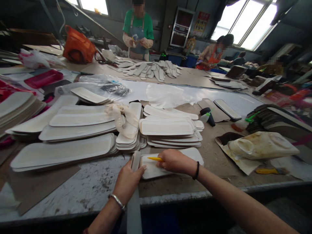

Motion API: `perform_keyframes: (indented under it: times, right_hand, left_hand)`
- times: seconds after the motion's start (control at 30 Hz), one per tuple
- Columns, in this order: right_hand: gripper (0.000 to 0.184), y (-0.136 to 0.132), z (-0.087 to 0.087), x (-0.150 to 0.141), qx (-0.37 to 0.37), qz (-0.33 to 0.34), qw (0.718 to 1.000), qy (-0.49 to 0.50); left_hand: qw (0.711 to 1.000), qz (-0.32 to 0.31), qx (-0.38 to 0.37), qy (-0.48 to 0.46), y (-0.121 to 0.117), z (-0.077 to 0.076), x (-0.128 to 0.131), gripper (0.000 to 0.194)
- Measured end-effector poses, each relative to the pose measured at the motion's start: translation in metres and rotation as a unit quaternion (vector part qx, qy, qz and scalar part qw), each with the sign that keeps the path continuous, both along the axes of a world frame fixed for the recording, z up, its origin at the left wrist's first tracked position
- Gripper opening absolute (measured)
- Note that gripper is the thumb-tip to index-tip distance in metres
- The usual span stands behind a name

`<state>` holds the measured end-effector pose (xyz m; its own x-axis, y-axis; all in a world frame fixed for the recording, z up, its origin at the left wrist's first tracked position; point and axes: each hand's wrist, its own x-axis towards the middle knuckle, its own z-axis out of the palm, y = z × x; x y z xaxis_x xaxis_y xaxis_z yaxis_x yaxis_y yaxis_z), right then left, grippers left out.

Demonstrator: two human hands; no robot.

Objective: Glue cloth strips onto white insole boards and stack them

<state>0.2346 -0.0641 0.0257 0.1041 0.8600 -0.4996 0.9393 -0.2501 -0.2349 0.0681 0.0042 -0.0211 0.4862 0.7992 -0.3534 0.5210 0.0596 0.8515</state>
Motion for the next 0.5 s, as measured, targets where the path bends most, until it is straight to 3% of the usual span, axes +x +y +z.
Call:
perform_keyframes:
  times: [0.17,0.5]
  right_hand:
    - [0.025,0.0008,-0.0008,-0.0004,0.0,0.002,1.0,-0.007]
    - [0.026,-0.0004,-0.0057,0.0018,0.006,0.009,1.0,-0.006]
  left_hand:
    - [1.0,-0.005,0.002,0.009,0.0011,-0.0023,-0.0001,0.033]
    - [1.0,-0.005,0.005,0.03,0.0019,-0.0094,0.0012,0.022]
